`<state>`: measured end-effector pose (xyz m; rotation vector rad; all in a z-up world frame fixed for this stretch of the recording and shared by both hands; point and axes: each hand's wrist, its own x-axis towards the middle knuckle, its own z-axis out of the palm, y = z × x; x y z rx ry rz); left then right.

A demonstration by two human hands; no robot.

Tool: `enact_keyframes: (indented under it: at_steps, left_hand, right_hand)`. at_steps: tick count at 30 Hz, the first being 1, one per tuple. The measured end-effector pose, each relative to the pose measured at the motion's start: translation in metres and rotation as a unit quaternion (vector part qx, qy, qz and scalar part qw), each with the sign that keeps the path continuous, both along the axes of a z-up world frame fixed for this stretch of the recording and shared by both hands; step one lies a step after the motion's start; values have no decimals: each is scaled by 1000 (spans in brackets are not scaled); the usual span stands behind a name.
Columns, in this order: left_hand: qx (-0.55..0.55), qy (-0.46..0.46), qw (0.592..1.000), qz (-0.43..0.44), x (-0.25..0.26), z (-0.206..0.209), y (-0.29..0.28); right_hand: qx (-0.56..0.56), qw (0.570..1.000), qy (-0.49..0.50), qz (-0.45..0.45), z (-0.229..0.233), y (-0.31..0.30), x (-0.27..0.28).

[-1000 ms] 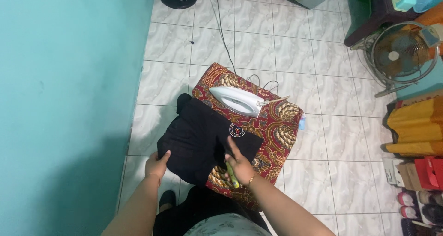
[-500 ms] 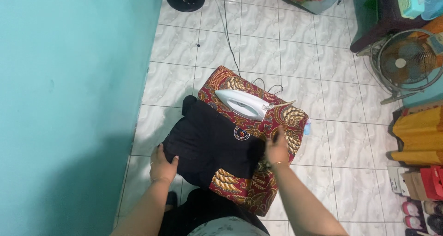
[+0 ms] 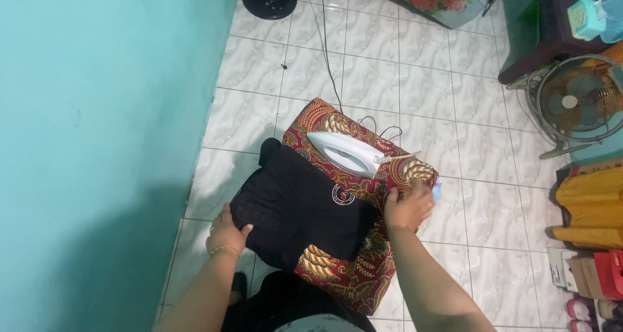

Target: The person is sorting a basket of laundry and then ironing a black shirt on a small ironing surface.

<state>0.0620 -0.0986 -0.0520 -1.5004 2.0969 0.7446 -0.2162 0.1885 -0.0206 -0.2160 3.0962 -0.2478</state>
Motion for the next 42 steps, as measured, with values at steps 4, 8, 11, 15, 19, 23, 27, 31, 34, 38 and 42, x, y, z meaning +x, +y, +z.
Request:
enact_keyframes:
  at_steps: [4,8,11,15,19,23,27,31,34,38,42]
  left_hand:
    - [-11,-4,1000,1,-2,-14,3]
    - [-55,26,997,-50,-9,-9,13]
    - [-20,-3,987,-160,-31,21,34]
    - [71,-67,966,-237,-44,36,41]
    - [102,-124,953,-258,-50,20,43]
    - [95,-132,952,-258,-46,11,42]
    - [96,-114,953,-265,-49,13,43]
    - [91,-135,951,-261,-47,10,44]
    - [87,-138,952,-259,-47,9,42]
    - [87,-135,953,-258,-48,13,43]
    - [88,-141,952,-258,-46,15,44]
  right_hand:
    - [-165,963,164,136,21,-54,-19]
    - [-103,942,44,315,18,-120,-35]
    - [82,947,-70,302,25,-139,-40]
    - [130,942,-163,263,75,-138,-21]
    - [3,957,-197,215,88,-123,1]
    - [-134,946,-175,236,70,-100,31]
    - [-41,940,-281,191,81,-92,82]
    - [62,929,-303,203,76,-58,113]
    - [109,927,-302,192,87,-44,112]
    - [117,942,-277,150,80,-39,95]
    - [80,931,-312,173,57,-50,62]
